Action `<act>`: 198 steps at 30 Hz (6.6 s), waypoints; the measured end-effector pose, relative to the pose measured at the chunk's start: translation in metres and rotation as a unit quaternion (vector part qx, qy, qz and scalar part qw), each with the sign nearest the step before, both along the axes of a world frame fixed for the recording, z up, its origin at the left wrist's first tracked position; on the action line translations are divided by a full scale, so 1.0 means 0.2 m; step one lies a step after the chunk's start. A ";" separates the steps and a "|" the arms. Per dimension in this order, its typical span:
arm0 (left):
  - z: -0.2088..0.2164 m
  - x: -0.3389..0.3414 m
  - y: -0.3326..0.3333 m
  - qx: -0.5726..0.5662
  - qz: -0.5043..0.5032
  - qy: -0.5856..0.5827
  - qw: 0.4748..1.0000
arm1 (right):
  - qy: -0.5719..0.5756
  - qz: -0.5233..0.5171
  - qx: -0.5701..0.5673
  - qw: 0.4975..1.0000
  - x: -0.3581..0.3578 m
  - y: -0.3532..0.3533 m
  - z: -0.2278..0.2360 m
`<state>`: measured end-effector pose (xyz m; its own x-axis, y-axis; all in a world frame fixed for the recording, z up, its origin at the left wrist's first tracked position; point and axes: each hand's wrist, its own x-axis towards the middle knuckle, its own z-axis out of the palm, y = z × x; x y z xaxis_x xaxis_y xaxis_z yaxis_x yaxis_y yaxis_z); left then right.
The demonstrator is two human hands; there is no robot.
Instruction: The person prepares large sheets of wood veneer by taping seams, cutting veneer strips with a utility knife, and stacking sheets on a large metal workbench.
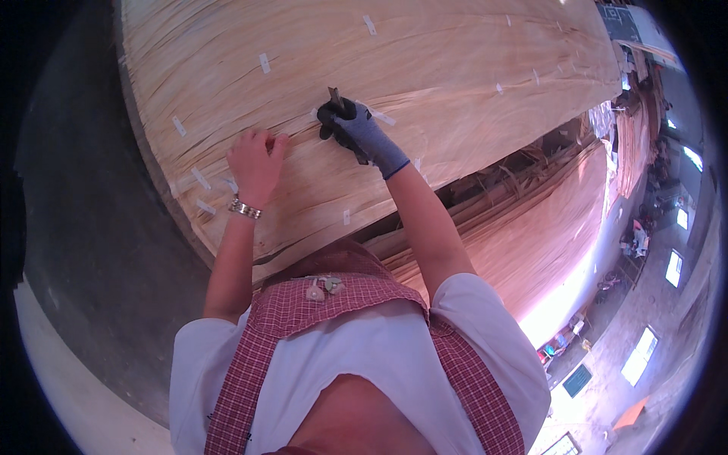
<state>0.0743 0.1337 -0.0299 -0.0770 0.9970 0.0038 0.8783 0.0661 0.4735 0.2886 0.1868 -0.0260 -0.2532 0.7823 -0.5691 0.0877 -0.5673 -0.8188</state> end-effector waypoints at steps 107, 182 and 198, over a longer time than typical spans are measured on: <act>0.23 6.86 2.45 0.165 -0.391 -0.003 0.906 | -0.505 -0.308 0.114 0.799 6.94 0.21 0.03; -0.15 11.01 3.38 -0.133 0.778 -0.184 0.586 | -0.254 0.318 0.599 0.689 9.62 6.00 0.04; 0.48 10.22 4.65 0.012 0.897 0.079 0.434 | -0.118 0.562 0.651 0.496 8.44 7.82 0.02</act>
